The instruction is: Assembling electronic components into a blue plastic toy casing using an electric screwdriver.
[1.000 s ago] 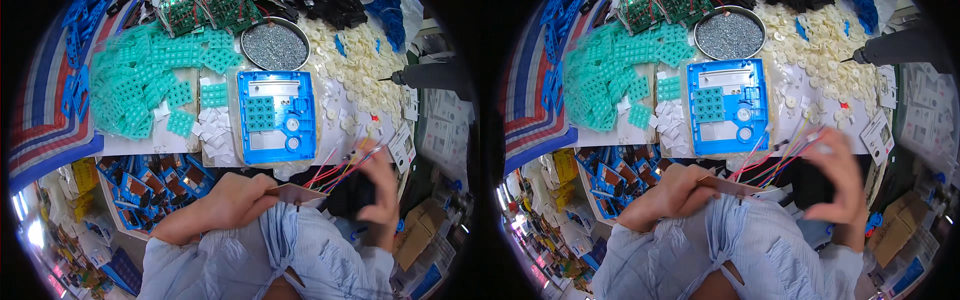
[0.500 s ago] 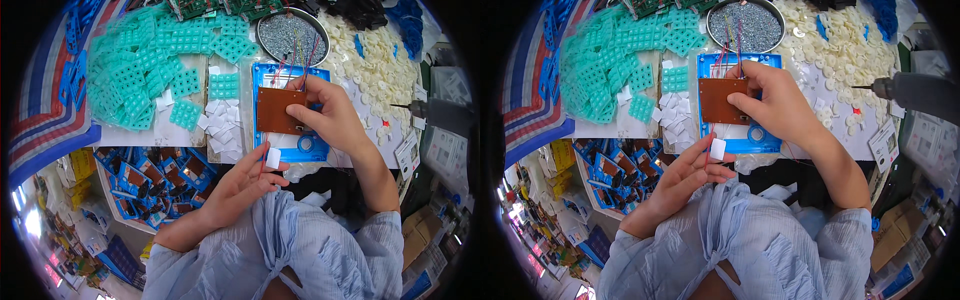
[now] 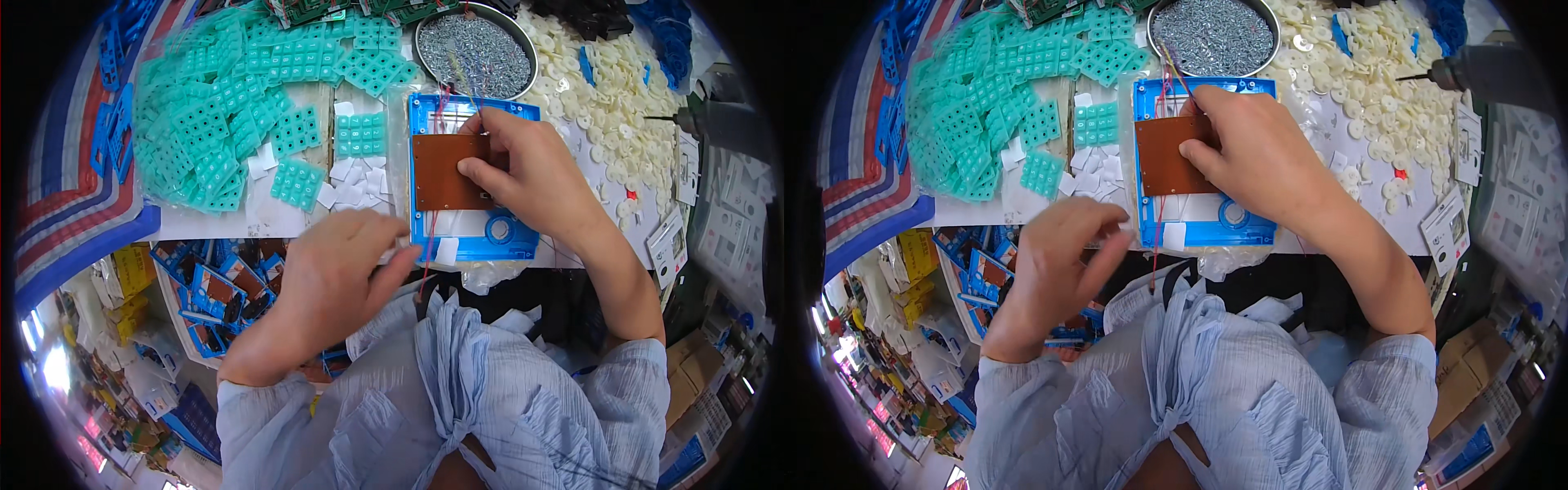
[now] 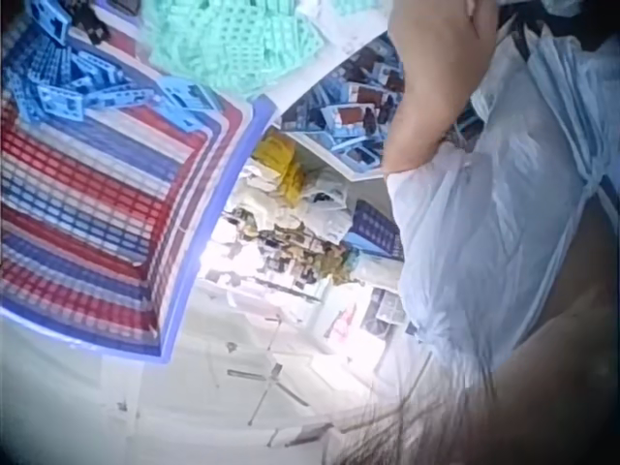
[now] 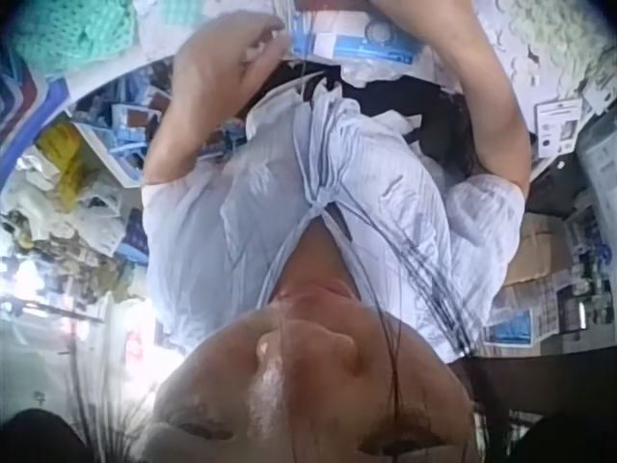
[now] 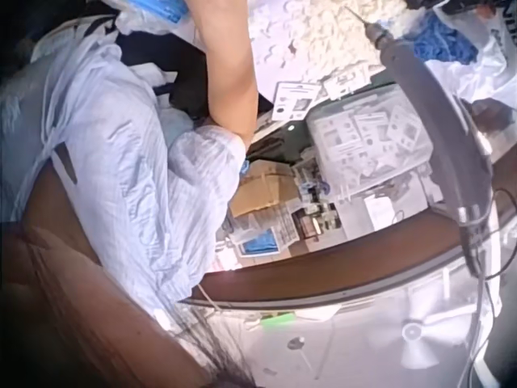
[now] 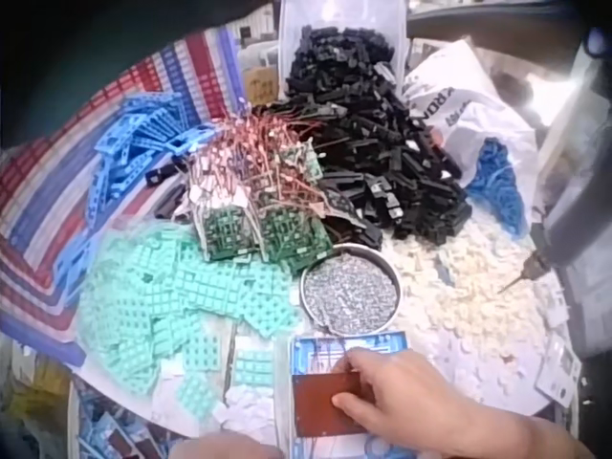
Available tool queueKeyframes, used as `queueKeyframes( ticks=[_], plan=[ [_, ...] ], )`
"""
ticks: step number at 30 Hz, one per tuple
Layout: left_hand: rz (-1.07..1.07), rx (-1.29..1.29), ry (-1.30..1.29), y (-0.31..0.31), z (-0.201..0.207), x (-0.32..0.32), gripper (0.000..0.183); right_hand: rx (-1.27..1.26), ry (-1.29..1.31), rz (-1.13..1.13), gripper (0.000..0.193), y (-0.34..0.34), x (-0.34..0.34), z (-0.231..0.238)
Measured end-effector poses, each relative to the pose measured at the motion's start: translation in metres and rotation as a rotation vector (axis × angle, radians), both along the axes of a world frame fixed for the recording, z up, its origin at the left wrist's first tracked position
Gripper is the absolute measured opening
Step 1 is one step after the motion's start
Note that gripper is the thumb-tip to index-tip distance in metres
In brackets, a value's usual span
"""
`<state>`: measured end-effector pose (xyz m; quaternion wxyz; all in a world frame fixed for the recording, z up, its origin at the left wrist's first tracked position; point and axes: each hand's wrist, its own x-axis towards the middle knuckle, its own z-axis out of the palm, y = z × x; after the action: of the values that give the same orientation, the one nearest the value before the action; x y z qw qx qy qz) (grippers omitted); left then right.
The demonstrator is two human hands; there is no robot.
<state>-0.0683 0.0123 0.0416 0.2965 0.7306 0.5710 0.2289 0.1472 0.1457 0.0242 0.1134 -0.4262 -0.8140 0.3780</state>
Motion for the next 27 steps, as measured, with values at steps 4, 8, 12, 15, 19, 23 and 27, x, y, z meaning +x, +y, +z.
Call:
queueKeyframes(
  ticks=[4,8,12,15,19,23,27],
  plan=[
    [-0.063,0.167,0.086,0.015,-0.012,0.000,0.030,0.041,-0.025,0.022,0.025,-0.001,0.000,0.002],
    [-0.312,0.333,0.321,0.026,-0.023,0.000,0.045,0.289,-0.129,0.058,0.039,-0.004,-0.001,0.004],
    [-0.373,0.281,0.378,0.024,-0.021,-0.005,0.054,0.729,-0.031,0.110,0.069,-0.010,0.007,0.015],
    [-0.396,0.271,0.370,0.028,-0.019,-0.002,0.054,0.454,-0.168,0.430,0.084,-0.042,0.021,0.013],
    [-0.415,0.264,0.320,0.037,-0.019,-0.004,0.051,0.405,-0.286,0.417,0.087,-0.061,0.021,0.007],
    [-0.459,0.272,0.318,0.045,-0.016,-0.008,0.049,0.408,-0.325,0.445,0.089,-0.061,0.015,0.011],
    [-0.511,0.237,0.289,0.054,-0.006,-0.008,0.037,0.434,-0.377,0.469,0.093,-0.064,0.006,0.013]
  ],
)
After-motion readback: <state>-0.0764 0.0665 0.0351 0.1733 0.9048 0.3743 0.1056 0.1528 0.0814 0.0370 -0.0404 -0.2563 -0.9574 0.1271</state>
